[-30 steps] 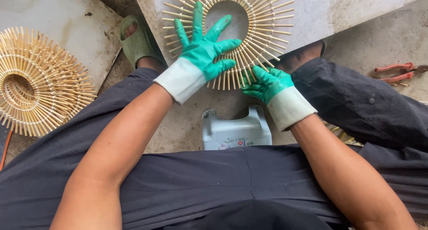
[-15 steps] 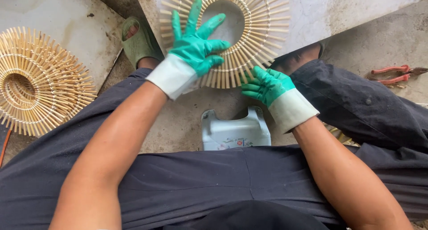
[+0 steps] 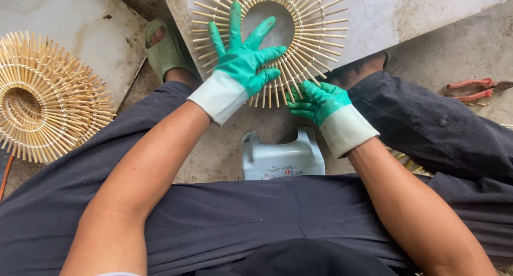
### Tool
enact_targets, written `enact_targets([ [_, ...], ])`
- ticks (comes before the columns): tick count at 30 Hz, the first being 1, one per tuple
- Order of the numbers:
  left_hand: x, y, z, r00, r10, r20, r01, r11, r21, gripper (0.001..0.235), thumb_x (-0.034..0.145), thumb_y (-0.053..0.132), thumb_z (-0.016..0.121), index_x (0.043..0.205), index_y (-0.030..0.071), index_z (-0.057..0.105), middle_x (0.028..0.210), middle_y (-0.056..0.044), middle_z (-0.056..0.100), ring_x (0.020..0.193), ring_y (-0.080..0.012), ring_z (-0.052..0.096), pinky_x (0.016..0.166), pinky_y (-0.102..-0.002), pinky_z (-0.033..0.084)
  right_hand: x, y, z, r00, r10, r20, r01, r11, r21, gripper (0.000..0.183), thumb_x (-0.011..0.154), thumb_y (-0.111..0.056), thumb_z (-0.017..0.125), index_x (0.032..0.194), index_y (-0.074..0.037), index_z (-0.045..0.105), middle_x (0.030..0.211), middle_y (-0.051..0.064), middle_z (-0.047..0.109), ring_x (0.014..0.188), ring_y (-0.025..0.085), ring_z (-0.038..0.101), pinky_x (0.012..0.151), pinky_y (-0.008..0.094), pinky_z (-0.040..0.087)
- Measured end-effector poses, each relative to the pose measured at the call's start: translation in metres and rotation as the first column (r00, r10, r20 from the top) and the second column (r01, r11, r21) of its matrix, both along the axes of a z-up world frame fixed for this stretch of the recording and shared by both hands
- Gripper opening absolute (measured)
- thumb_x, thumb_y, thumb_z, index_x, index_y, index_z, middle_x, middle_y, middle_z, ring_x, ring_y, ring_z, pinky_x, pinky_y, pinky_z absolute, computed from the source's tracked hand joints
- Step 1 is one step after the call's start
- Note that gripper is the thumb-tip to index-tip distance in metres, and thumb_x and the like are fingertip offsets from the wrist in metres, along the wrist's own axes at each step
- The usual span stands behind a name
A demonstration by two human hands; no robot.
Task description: The person picks up a bamboo frame, places it on a table, and scrapes the inner rim with a small blade before repeating the process with a second frame.
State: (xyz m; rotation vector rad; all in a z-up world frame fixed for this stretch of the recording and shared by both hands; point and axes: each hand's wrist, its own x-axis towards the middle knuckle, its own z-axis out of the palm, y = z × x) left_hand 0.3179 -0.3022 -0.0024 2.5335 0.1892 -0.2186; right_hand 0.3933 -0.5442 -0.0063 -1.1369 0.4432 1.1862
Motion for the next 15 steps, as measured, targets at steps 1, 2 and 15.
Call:
enact_targets([
  [1, 0.000, 0.001, -0.001, 1.000, -0.008, 0.006, 0.008, 1.000, 0.009, 0.048, 0.085, 0.048, 0.078, 0.132, 0.038, 0.071, 0.169, 0.003, 0.027, 0.150, -0.0457, -0.018, 0.107, -0.078, -0.023, 0.000, 0.001, 0.006, 1.000, 0.019, 0.017, -0.019, 1.000, -0.001, 0.031, 0.101, -0.018, 0.063, 0.122, 0.004, 0.063, 0.112, 0.019, 0.073, 0.094, 0.031, 0.074, 0.084, 0.044, 0.063],
  [2, 0.002, 0.004, 0.001, 1.000, -0.008, 0.010, 0.008, 1.000, 0.010, 0.048, 0.085, 0.048, 0.078, 0.132, 0.038, 0.071, 0.169, 0.003, 0.027, 0.150, -0.0457, -0.018, 0.107, -0.078, -0.023, -0.001, 0.002, 0.008, 1.000, 0.019, 0.021, -0.019, 1.000, -0.001, 0.031, 0.101, -0.018, 0.063, 0.122, 0.004, 0.063, 0.112, 0.019, 0.073, 0.094, 0.031, 0.074, 0.084, 0.044, 0.063],
  [15, 0.000, 0.016, -0.002, 0.995, -0.086, 0.055, 0.084, 0.996, 0.034, 0.048, 0.086, 0.035, 0.079, 0.133, 0.038, 0.071, 0.169, 0.000, 0.031, 0.155, -0.0425, -0.009, 0.111, -0.079, -0.018, 0.002, -0.002, 0.003, 0.999, 0.034, 0.015, -0.034, 0.999, -0.002, 0.026, 0.099, -0.017, 0.064, 0.116, 0.003, 0.063, 0.106, 0.016, 0.072, 0.091, 0.032, 0.074, 0.082, 0.044, 0.064],
])
